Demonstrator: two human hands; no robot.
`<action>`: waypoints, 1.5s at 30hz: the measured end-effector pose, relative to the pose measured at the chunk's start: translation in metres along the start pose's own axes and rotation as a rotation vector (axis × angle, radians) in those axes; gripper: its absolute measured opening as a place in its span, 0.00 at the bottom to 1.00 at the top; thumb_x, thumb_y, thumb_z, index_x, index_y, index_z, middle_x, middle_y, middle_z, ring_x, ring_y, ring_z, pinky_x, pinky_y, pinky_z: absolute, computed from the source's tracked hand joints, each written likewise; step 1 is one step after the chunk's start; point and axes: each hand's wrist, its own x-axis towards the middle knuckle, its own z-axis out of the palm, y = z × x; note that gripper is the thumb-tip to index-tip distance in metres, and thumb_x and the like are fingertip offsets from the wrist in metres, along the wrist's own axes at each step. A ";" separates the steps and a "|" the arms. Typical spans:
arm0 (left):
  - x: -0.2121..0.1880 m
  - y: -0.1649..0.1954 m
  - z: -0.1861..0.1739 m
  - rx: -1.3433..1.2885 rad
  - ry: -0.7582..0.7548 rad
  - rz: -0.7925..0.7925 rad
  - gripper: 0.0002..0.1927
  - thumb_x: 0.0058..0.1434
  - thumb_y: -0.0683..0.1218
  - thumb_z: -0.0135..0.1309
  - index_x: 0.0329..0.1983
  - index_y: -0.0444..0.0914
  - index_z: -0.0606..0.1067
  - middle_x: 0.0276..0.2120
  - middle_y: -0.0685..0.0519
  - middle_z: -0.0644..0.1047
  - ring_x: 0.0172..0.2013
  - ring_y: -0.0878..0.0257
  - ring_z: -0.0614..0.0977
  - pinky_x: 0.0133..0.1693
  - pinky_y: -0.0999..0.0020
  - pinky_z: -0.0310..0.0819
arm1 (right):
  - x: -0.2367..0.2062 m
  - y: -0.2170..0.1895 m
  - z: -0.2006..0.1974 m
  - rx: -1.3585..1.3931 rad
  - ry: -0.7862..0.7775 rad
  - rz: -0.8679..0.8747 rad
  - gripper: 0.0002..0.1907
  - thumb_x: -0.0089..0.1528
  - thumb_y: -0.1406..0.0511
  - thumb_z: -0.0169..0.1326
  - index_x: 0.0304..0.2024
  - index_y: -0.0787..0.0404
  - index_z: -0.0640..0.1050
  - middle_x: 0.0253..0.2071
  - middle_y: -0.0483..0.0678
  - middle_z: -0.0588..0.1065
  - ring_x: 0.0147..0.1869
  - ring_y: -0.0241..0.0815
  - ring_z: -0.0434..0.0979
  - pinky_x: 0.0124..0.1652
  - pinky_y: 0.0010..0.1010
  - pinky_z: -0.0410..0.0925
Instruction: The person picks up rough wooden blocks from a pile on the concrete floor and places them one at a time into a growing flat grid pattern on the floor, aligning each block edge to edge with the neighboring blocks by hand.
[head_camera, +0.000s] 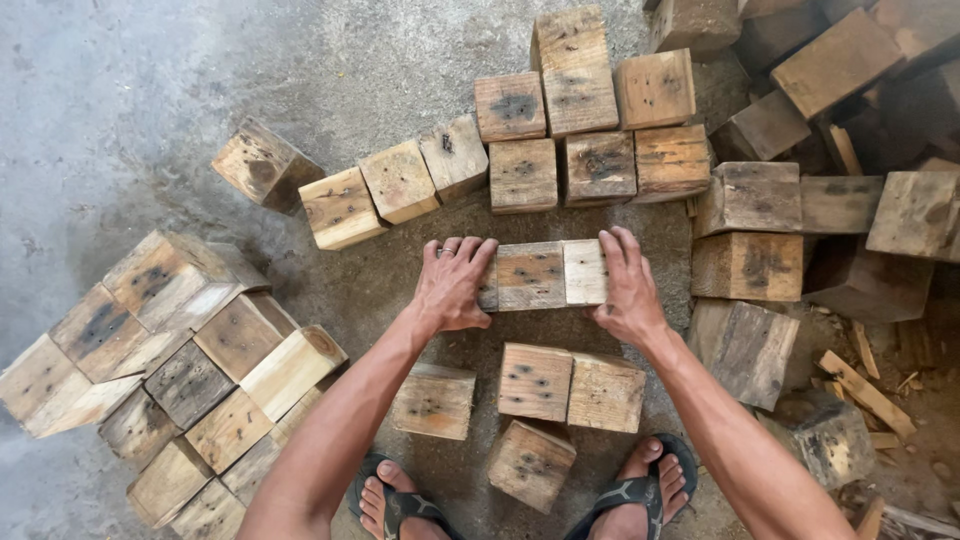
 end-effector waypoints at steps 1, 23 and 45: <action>0.001 0.001 -0.001 -0.004 0.002 0.000 0.69 0.29 0.59 0.76 0.74 0.44 0.53 0.65 0.46 0.64 0.65 0.49 0.64 0.65 0.43 0.50 | -0.001 0.001 0.000 -0.003 0.012 -0.005 0.60 0.41 0.81 0.60 0.73 0.59 0.51 0.76 0.58 0.47 0.73 0.64 0.58 0.65 0.52 0.64; -0.007 -0.013 0.005 -0.015 0.111 0.078 0.82 0.22 0.62 0.79 0.76 0.34 0.44 0.69 0.35 0.58 0.69 0.40 0.57 0.67 0.40 0.38 | -0.006 -0.004 -0.003 -0.586 -0.241 -0.050 0.65 0.55 0.53 0.62 0.78 0.60 0.32 0.79 0.56 0.24 0.81 0.57 0.21 0.72 0.60 0.32; 0.010 -0.031 -0.030 -0.287 0.131 -0.174 0.63 0.35 0.44 0.74 0.74 0.37 0.52 0.67 0.42 0.58 0.64 0.42 0.65 0.67 0.53 0.63 | -0.133 0.008 0.017 0.325 0.264 0.137 0.39 0.58 0.55 0.60 0.69 0.62 0.66 0.72 0.62 0.63 0.76 0.60 0.61 0.70 0.49 0.57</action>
